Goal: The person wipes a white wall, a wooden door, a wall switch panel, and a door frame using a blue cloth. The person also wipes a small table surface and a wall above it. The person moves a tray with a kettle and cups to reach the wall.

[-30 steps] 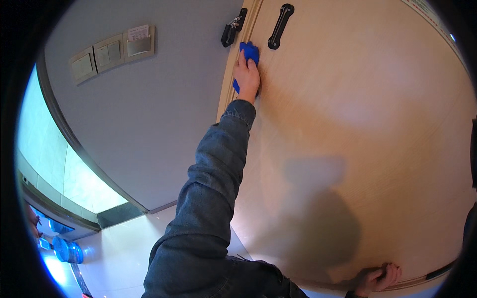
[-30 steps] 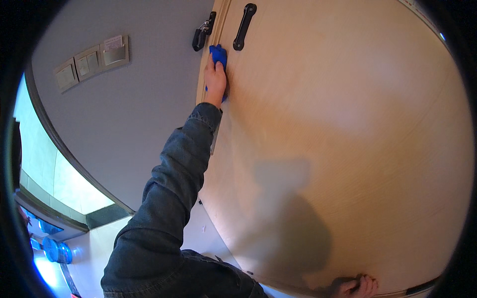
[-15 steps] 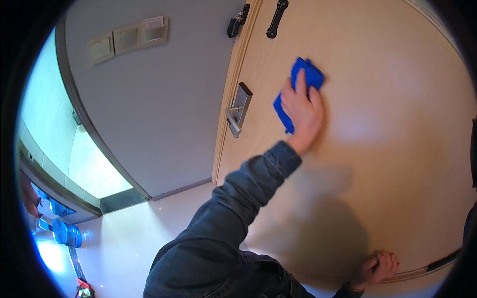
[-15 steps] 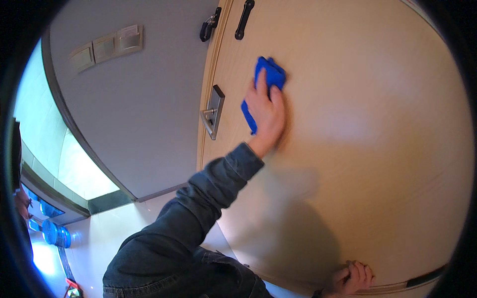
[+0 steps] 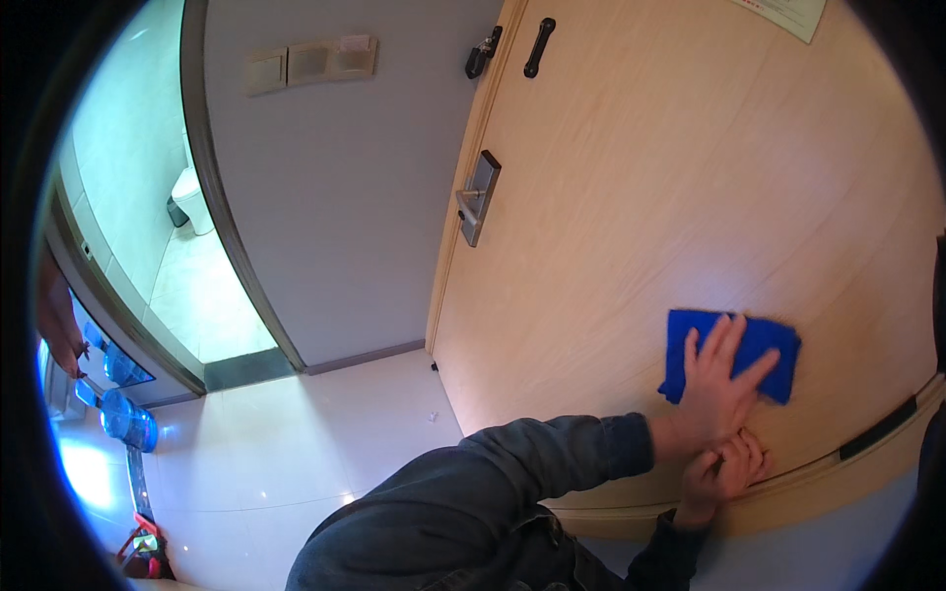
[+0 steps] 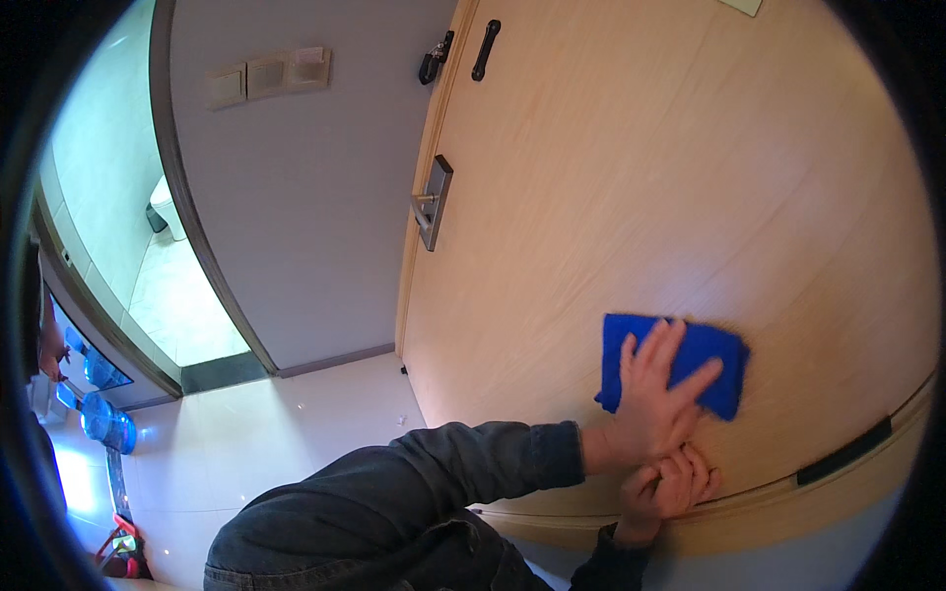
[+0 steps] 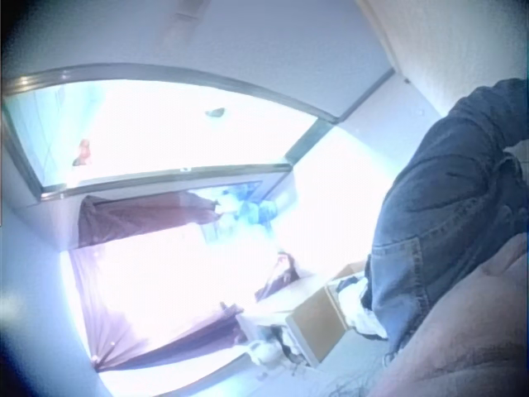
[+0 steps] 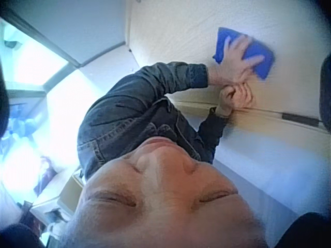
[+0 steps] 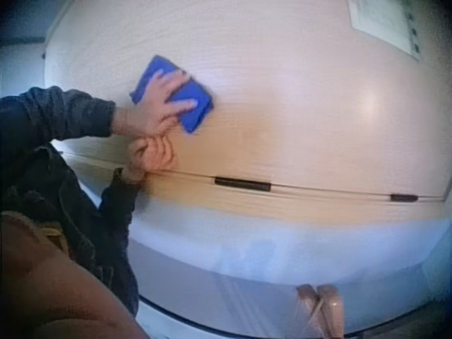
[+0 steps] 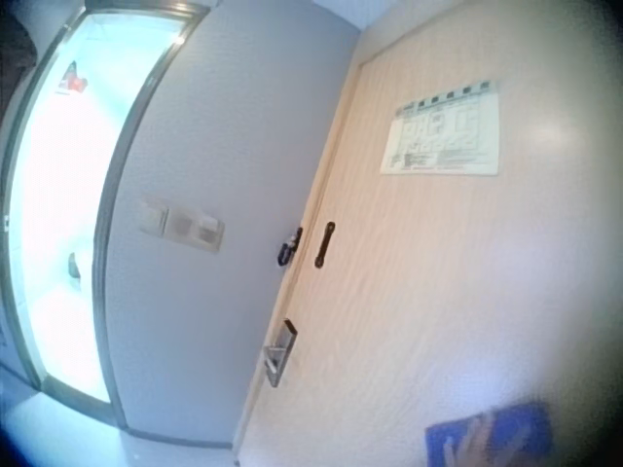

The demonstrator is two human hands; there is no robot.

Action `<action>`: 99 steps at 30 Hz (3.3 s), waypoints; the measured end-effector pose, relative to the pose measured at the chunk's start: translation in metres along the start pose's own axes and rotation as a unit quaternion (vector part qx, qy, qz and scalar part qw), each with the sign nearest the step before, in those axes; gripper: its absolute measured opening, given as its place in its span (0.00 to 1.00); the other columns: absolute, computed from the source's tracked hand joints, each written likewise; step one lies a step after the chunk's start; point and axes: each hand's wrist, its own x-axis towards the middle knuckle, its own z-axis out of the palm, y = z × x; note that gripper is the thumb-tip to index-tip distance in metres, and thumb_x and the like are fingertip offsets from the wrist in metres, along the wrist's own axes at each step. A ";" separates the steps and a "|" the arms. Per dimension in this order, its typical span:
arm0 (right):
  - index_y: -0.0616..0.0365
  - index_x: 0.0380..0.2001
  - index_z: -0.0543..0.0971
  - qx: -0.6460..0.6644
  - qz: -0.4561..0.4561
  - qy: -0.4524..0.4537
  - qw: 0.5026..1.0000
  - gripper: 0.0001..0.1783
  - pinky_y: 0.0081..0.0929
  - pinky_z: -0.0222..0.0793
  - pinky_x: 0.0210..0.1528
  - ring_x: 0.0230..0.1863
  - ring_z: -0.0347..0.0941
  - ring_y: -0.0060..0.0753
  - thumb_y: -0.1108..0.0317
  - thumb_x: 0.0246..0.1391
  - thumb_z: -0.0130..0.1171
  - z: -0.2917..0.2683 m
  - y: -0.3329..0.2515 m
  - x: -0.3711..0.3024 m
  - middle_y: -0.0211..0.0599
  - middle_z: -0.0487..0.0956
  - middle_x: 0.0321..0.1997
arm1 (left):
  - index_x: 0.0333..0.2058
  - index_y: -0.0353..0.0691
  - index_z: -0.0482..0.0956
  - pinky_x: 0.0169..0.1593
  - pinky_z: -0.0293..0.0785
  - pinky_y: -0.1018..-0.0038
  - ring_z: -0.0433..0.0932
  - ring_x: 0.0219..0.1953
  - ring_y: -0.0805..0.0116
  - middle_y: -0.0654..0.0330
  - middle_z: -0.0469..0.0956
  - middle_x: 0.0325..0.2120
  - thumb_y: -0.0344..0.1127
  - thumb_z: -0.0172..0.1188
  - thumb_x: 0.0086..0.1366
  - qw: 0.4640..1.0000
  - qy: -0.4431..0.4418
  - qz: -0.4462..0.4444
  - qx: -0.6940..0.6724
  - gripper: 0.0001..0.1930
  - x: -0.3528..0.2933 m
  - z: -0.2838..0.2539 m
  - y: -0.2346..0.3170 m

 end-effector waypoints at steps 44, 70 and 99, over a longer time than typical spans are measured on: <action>0.55 0.26 0.74 -0.066 0.000 -0.055 0.996 0.06 0.50 0.64 0.45 0.35 0.72 0.45 0.79 0.47 0.49 -0.002 -0.010 0.015 0.36 0.76 0.29 | 0.44 0.36 0.78 0.45 0.66 0.60 0.70 0.40 0.48 0.43 0.72 0.35 0.42 0.60 0.55 0.945 0.299 0.004 0.133 0.20 0.295 -0.096 -0.235; 0.49 0.23 0.74 0.116 -0.008 0.032 0.993 0.01 0.43 0.56 0.51 0.42 0.71 0.35 0.67 0.46 0.54 0.010 0.001 0.000 0.29 0.77 0.31 | 0.52 0.41 0.71 0.48 0.61 0.58 0.64 0.49 0.45 0.41 0.63 0.49 0.30 0.60 0.50 0.987 0.017 0.134 -0.090 0.27 0.059 0.030 0.122; 0.56 0.26 0.74 -0.086 -0.012 -0.062 0.994 0.06 0.43 0.59 0.51 0.38 0.69 0.41 0.77 0.46 0.49 0.006 -0.010 -0.002 0.34 0.76 0.32 | 0.55 0.36 0.67 0.43 0.68 0.55 0.73 0.39 0.42 0.41 0.75 0.36 0.42 0.51 0.63 0.845 0.243 -0.404 0.252 0.25 -0.044 -0.142 -0.478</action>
